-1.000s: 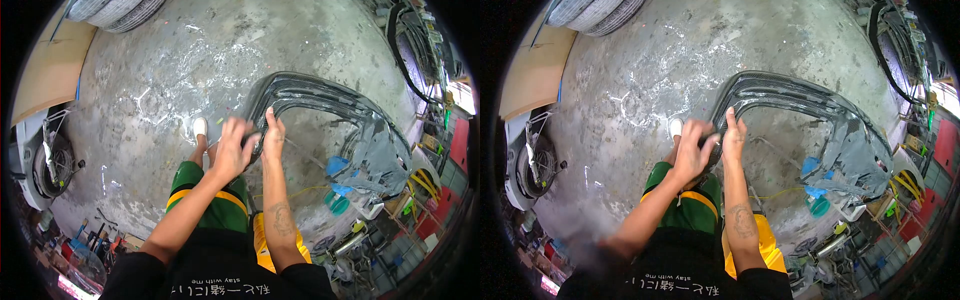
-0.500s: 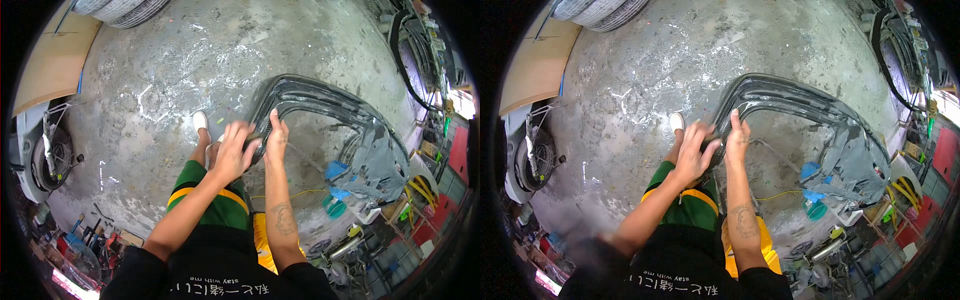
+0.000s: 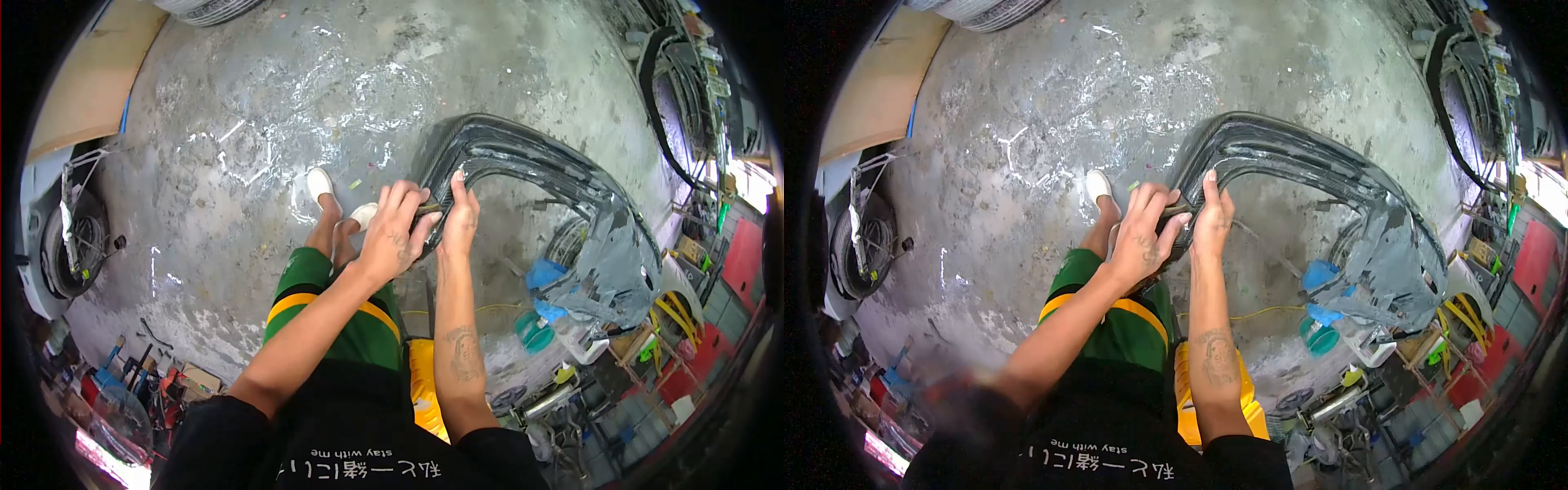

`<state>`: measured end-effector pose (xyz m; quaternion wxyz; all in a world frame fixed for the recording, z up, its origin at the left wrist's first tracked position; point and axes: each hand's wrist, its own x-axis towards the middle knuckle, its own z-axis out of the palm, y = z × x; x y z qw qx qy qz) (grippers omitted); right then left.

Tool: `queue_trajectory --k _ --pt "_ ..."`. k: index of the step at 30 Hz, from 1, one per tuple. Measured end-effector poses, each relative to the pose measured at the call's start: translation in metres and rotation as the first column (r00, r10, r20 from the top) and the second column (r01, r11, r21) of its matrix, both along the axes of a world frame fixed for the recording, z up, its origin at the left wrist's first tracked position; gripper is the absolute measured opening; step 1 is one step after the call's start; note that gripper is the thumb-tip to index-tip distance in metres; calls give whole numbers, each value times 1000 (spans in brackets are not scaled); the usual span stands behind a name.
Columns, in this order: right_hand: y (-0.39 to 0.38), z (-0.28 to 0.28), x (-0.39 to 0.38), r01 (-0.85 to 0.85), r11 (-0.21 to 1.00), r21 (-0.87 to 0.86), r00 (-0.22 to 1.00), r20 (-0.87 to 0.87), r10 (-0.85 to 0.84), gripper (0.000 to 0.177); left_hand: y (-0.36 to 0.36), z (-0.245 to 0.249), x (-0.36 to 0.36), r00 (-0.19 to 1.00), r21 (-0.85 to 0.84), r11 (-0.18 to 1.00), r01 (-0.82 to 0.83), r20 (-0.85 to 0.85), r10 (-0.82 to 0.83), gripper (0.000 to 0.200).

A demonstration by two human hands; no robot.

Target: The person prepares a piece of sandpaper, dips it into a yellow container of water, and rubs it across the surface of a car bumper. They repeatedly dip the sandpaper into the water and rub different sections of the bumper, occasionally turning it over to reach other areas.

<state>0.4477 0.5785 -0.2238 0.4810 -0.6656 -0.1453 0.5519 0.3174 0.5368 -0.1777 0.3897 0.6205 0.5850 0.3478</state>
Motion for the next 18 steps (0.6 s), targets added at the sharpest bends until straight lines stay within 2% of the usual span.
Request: queue_trajectory --k 2,4,6,8,10,11,12,14,15,16,18 --pt "6 2 0 6 1000 -28 1000 -26 -7 34 2 -1 0 999 36 999 -38 13 38 33" --pt "9 4 -1 32 999 -12 997 -68 -33 36 -11 -2 -8 999 93 996 16 -30 -14 34" --pt "6 3 1 11 1000 -3 1000 -11 -11 36 -13 -3 -9 999 91 994 52 -10 -51 34" --pt "-1 5 1 8 1000 -7 1000 -30 -8 37 10 -16 -4 999 37 999 35 4 -35 33" --pt "7 7 1 2 1000 22 997 -79 0 39 30 -35 -5 966 10 981 -194 173 189 32" --pt "7 4 1 45 999 14 992 -116 -43 40 25 -35 -15 965 -53 974 -219 137 224 33" --pt "9 3 3 40 999 20 992 -118 -37 40 16 -31 -24 964 -48 973 -224 137 229 33" --pt "11 1 14 -5 998 -67 984 -179 -7 42 -9 -12 -37 979 -82 993 -82 179 95 34" --pt "19 12 14 -13 999 -51 993 -118 7 40 -21 -9 -42 994 -86 996 -31 102 39 39" --pt "28 22 11 -10 999 -50 992 -125 4 40 -28 -1 -43 995 -56 998 -14 97 19 42" --pt "49 30 5 -10 1000 -24 1000 14 10 39 -30 10 -37 998 25 998 55 -3 -55 44"
